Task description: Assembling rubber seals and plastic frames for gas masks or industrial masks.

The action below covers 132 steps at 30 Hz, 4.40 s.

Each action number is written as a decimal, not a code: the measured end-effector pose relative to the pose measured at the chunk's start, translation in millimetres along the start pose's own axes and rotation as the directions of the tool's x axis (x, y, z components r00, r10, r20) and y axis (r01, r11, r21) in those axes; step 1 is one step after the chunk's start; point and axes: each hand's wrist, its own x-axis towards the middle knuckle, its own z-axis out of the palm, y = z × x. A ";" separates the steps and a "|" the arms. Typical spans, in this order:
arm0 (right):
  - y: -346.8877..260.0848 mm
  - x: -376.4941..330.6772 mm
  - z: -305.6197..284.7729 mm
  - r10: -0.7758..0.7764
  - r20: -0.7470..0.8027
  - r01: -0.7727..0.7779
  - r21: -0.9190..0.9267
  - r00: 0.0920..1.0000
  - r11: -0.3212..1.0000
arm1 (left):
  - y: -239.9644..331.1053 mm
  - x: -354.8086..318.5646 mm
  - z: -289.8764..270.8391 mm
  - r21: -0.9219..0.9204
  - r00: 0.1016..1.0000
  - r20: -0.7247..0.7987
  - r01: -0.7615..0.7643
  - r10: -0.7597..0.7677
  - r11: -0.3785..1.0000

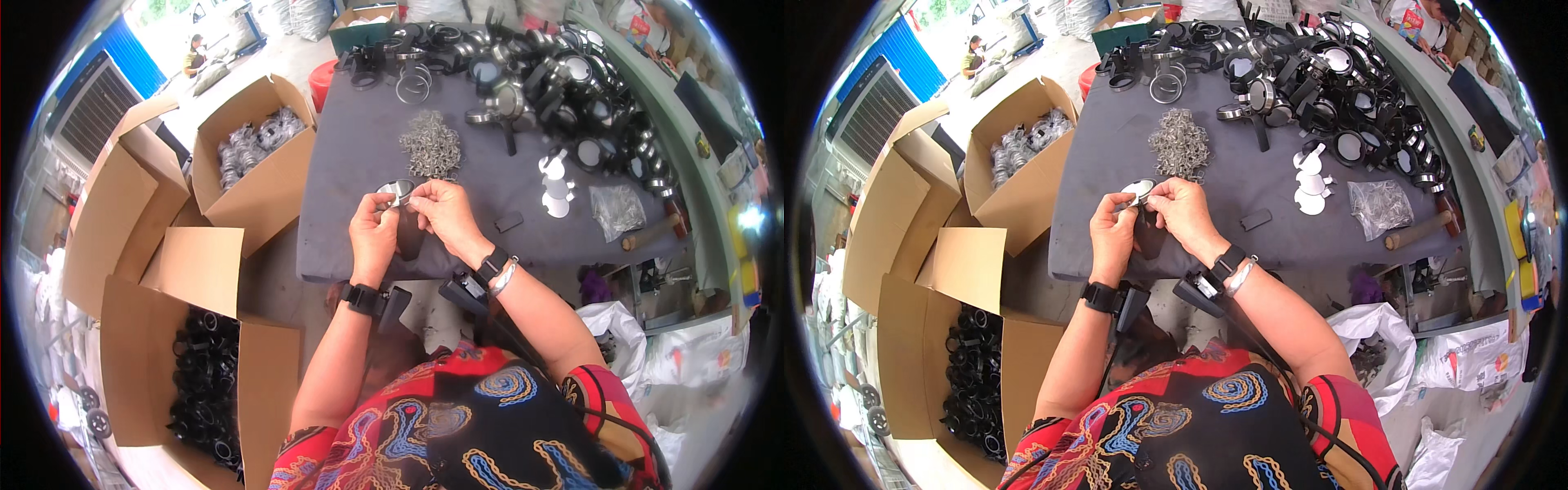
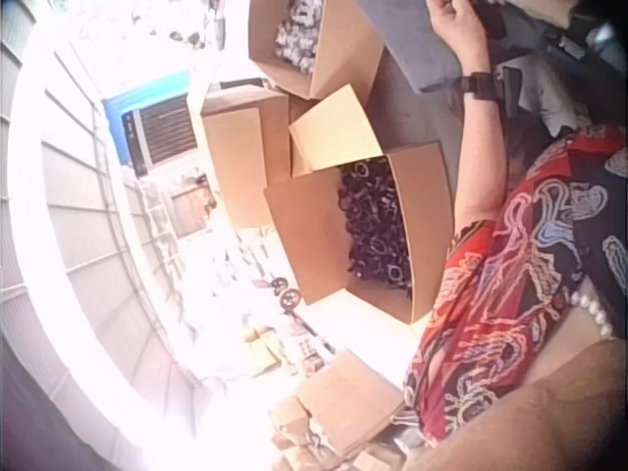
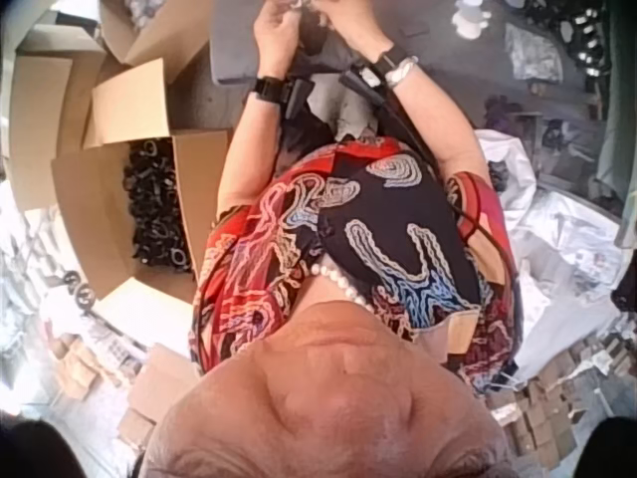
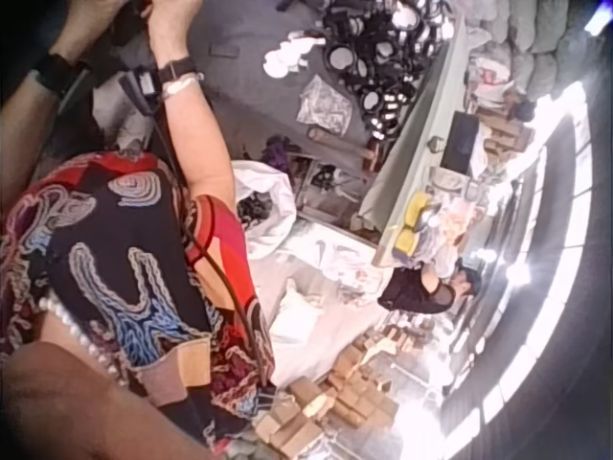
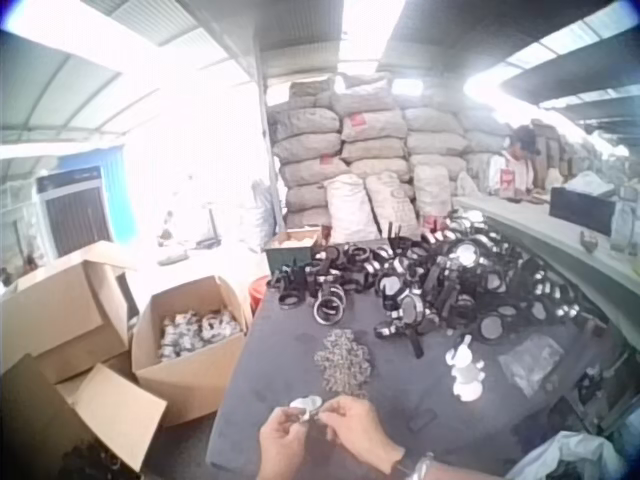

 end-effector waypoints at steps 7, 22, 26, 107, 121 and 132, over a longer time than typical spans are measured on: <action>0.1 0.7 1.5 0.073 0.008 -0.074 0.119 0.997 0.990 | -0.5 1.6 -1.9 0.010 1.000 0.012 -0.016 0.016 1.000; -10.3 7.5 1.6 0.050 0.060 -0.037 -0.194 0.997 0.980 | -1.7 2.0 -2.9 0.017 1.000 0.016 -0.024 0.024 1.000; -14.4 6.9 -2.3 0.152 0.107 -0.137 -0.139 0.983 0.981 | -2.7 2.8 -1.4 -0.007 1.000 0.017 -0.012 0.012 1.000; -42.6 13.5 -5.2 -0.320 0.618 0.689 -0.561 0.718 0.460 | -2.6 -12.9 -17.6 0.465 0.841 0.139 -0.522 0.523 0.715; -27.3 -44.7 -89.7 -0.485 0.024 0.384 -0.646 0.874 0.660 | 21.5 -4.0 -26.9 0.029 0.962 0.214 0.165 -0.168 0.986; -20.4 -68.5 -143.9 -0.574 0.008 0.359 -0.787 0.818 0.501 | 153.0 117.5 165.7 -0.111 0.882 0.467 -0.015 0.065 0.994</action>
